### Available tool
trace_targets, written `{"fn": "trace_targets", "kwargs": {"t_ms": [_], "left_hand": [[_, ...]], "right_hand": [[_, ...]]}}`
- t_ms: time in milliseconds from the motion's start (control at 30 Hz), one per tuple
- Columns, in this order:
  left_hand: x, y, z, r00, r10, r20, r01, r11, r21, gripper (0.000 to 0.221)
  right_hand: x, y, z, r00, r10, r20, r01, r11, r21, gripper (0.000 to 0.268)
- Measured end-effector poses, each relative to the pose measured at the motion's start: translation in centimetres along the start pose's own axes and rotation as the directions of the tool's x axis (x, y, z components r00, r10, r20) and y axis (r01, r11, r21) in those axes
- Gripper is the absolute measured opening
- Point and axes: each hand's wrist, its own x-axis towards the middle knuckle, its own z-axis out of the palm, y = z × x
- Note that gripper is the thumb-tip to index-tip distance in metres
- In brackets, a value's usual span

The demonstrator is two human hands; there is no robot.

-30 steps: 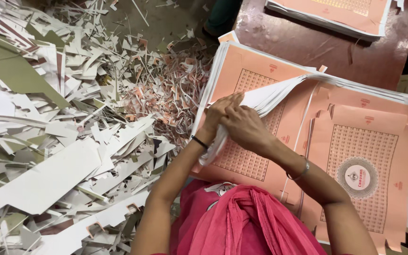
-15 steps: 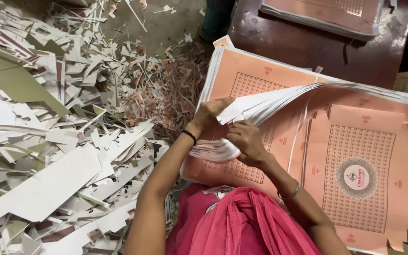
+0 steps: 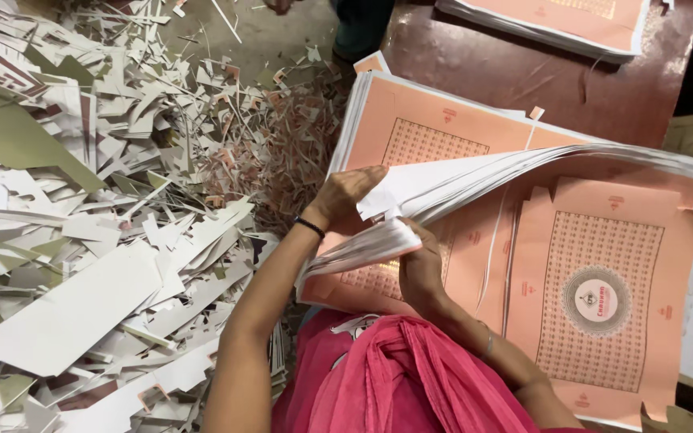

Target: The person separates sheets of printed paper from a stack by hand, peeling off the excess strips and folding the individual sheets.

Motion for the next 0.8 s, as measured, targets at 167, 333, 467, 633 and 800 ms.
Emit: {"fn": "trace_targets", "kwargs": {"t_ms": [167, 333, 467, 633, 800], "left_hand": [[-0.7, -1.1, 0.5, 0.998, -0.012, 0.062, 0.008, 0.998, 0.066, 0.050], [-1.5, -2.8, 1.7, 0.996, -0.023, 0.082, 0.017, 0.997, 0.073, 0.043], [-0.5, -4.2, 0.9, 0.990, -0.110, 0.091, 0.117, 0.991, -0.071, 0.042], [0.8, -5.0, 1.2, 0.975, -0.200, 0.093, 0.206, 0.976, -0.068, 0.029], [0.7, -7.4, 2.7, 0.819, -0.496, 0.288, 0.558, 0.807, -0.195, 0.030]], "right_hand": [[-1.2, -1.6, 0.1, 0.900, -0.297, 0.320, 0.433, 0.699, -0.569, 0.015], [0.0, -5.4, 1.3, 0.377, -0.219, 0.900, 0.926, 0.053, -0.375, 0.027], [-0.8, -6.5, 1.7, 0.323, -0.166, 0.932, 0.939, -0.061, -0.337, 0.022], [-1.4, -6.6, -0.4, 0.403, -0.207, 0.891, 0.884, -0.162, -0.438, 0.013], [-1.5, -8.0, -3.5, 0.800, 0.272, 0.534, 0.599, -0.399, -0.694, 0.008]]}}
